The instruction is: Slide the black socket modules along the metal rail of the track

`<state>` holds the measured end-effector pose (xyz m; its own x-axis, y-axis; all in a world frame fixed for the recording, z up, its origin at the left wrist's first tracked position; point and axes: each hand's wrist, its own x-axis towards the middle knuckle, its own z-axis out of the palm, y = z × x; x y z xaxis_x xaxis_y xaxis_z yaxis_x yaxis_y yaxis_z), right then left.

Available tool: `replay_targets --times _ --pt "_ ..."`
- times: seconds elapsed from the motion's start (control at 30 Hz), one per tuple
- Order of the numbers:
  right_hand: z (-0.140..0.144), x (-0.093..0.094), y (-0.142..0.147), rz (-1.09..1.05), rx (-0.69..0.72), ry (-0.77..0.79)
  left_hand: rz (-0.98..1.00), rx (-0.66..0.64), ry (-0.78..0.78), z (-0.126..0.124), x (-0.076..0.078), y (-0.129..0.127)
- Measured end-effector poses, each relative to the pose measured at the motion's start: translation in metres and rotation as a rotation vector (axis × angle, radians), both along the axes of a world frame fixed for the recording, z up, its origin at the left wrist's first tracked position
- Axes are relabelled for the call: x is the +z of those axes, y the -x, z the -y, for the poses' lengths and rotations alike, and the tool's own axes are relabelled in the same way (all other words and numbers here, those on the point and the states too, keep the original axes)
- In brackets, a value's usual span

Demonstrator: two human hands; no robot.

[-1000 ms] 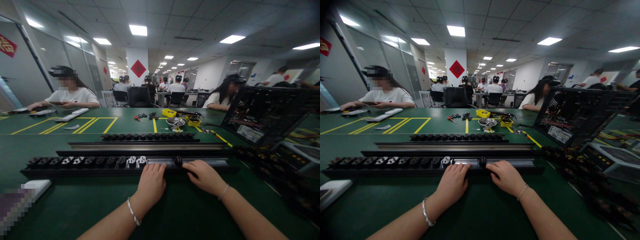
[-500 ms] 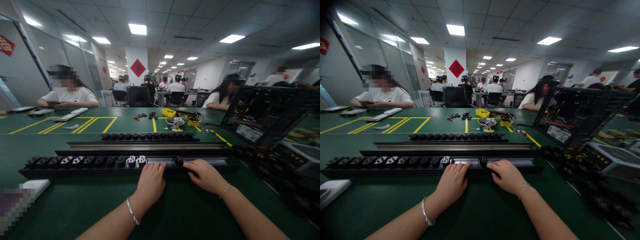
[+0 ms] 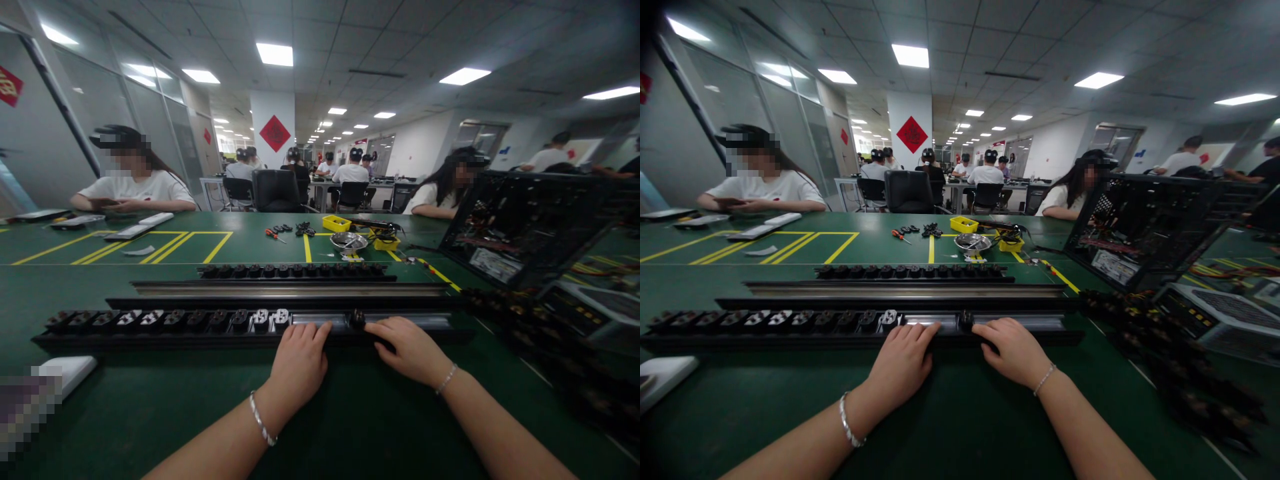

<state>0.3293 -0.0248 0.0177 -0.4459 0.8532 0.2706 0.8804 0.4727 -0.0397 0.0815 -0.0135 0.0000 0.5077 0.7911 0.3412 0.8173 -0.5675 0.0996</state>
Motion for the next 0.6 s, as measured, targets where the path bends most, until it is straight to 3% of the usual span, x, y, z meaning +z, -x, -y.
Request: replay_targets --times 0.6 --pt "0.003 0.0006 -0.0031 -0.013 -0.027 0.05 -0.014 -0.015 0.011 -0.0003 0.0016 0.0025"
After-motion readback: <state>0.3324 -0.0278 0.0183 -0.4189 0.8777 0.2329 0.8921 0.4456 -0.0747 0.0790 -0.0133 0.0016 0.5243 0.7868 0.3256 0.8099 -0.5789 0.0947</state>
